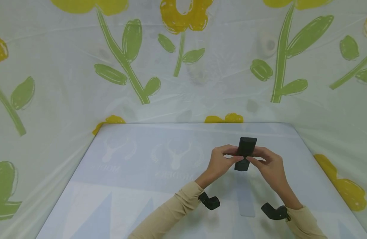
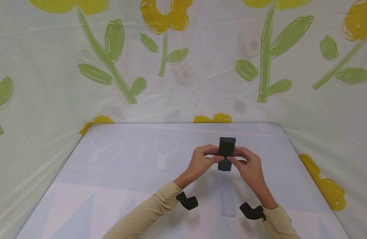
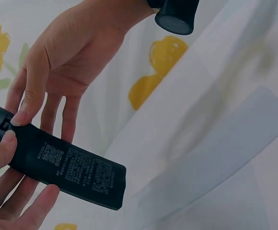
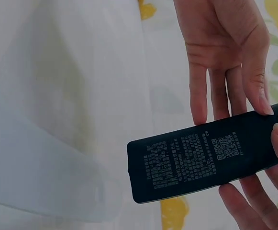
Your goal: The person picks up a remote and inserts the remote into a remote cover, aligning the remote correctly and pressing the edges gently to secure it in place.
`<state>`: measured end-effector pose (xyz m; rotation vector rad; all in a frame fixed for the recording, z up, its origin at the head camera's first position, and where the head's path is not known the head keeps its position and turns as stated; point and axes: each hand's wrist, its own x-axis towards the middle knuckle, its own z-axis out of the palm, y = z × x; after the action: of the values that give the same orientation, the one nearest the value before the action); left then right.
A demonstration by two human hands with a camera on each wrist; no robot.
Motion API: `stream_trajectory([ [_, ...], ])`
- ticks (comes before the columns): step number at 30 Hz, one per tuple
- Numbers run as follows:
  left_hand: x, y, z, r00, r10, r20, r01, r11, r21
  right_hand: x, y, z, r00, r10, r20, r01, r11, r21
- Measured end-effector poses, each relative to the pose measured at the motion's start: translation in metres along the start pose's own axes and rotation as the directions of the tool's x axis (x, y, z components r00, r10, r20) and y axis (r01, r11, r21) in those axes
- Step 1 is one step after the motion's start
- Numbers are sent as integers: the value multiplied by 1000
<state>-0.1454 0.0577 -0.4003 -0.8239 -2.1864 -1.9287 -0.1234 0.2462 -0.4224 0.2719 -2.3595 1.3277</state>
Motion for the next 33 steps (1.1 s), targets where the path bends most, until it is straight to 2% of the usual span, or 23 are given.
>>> stream_trajectory([
  [4,3,0,2,1000,-22,11,23,999,-24,2,5,-1,1000,3,-9,-3,1000,-5],
  [8,8,-6,8,998,-59,21,60,998,-34,4,11,-2,1000,12,-28,-13,1000,-20],
  [12,15,-27,17,992,-121,28,123,989,-86,7,15,-3,999,25,-36,-27,998,-56],
  [15,20,-46,24,982,-184,34,187,972,-145,9,18,-3,999,30,-31,-32,997,-72],
  [19,23,-60,30,967,-253,38,255,949,-186,11,22,-2,999,28,-25,-30,997,-77],
  [25,25,-69,33,951,-306,40,307,923,-231,13,31,1,999,37,-17,-38,997,-63],
  [33,24,-70,31,947,-320,24,316,916,-246,17,38,6,999,35,27,-34,999,-24],
])
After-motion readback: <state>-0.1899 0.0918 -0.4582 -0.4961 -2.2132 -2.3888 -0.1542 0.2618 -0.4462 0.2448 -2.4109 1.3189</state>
